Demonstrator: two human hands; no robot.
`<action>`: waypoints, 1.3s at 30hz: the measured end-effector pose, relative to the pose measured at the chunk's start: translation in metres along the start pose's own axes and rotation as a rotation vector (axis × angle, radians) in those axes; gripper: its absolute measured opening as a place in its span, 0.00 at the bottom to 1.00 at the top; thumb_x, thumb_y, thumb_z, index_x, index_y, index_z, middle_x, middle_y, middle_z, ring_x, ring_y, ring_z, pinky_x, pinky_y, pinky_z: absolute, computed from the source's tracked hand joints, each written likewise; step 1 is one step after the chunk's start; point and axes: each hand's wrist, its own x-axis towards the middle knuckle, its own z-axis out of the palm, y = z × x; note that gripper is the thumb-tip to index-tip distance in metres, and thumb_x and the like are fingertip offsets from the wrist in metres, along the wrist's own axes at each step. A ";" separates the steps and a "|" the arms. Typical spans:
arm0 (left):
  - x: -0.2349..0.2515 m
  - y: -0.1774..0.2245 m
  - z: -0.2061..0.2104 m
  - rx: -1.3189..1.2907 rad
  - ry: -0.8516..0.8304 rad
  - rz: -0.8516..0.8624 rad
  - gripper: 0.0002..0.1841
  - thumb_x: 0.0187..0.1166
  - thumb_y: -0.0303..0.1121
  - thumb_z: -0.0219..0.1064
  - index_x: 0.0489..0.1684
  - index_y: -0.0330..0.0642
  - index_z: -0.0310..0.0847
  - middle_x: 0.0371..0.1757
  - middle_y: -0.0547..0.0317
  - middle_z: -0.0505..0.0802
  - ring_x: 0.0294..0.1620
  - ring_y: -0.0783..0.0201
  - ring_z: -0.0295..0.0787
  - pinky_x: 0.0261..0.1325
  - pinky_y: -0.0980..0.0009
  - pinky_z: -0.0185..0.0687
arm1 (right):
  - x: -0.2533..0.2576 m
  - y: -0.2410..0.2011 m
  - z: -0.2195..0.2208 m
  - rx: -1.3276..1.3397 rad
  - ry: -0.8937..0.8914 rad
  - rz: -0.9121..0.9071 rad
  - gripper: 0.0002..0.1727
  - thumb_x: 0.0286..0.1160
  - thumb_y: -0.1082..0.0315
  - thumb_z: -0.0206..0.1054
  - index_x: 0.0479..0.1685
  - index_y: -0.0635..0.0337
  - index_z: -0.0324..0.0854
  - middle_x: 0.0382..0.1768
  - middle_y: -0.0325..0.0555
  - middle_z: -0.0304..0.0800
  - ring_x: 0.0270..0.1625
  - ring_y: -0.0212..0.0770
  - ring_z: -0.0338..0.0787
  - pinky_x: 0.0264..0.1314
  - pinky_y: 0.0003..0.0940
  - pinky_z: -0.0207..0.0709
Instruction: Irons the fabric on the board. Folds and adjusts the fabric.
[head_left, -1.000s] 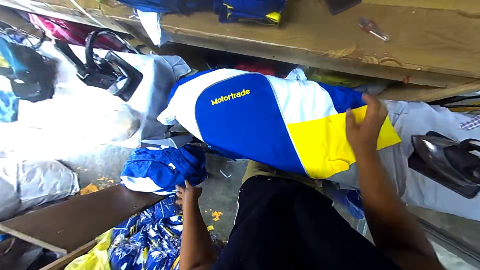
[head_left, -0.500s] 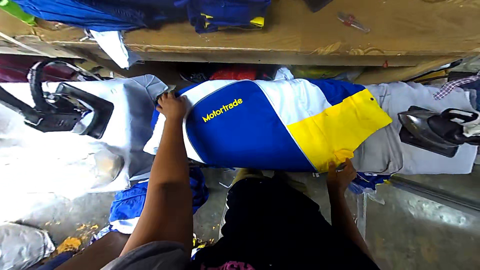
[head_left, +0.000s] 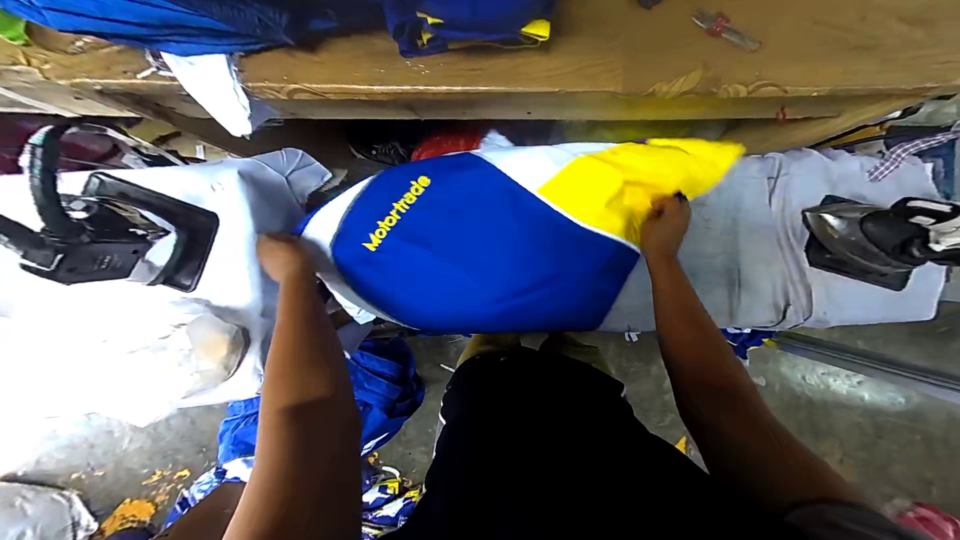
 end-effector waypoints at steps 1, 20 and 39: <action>-0.003 -0.012 0.001 0.003 -0.006 -0.053 0.25 0.85 0.35 0.60 0.72 0.21 0.73 0.75 0.18 0.77 0.79 0.23 0.71 0.76 0.27 0.65 | 0.020 -0.014 0.001 -0.005 -0.009 -0.001 0.19 0.86 0.71 0.55 0.67 0.73 0.81 0.72 0.77 0.77 0.79 0.71 0.75 0.83 0.59 0.67; -0.297 -0.028 0.111 -0.381 0.181 0.361 0.25 0.81 0.26 0.61 0.73 0.14 0.67 0.72 0.14 0.76 0.75 0.27 0.74 0.78 0.43 0.70 | 0.012 -0.018 0.040 0.007 -0.021 -0.608 0.26 0.90 0.60 0.54 0.82 0.62 0.74 0.86 0.63 0.69 0.89 0.69 0.65 0.79 0.74 0.58; -0.442 0.119 0.227 -0.082 0.286 0.665 0.12 0.71 0.15 0.64 0.46 0.31 0.90 0.49 0.34 0.92 0.55 0.30 0.88 0.56 0.34 0.78 | 0.090 0.111 -0.185 -0.208 -0.471 -0.561 0.31 0.85 0.52 0.66 0.79 0.65 0.74 0.82 0.74 0.69 0.84 0.77 0.66 0.78 0.80 0.58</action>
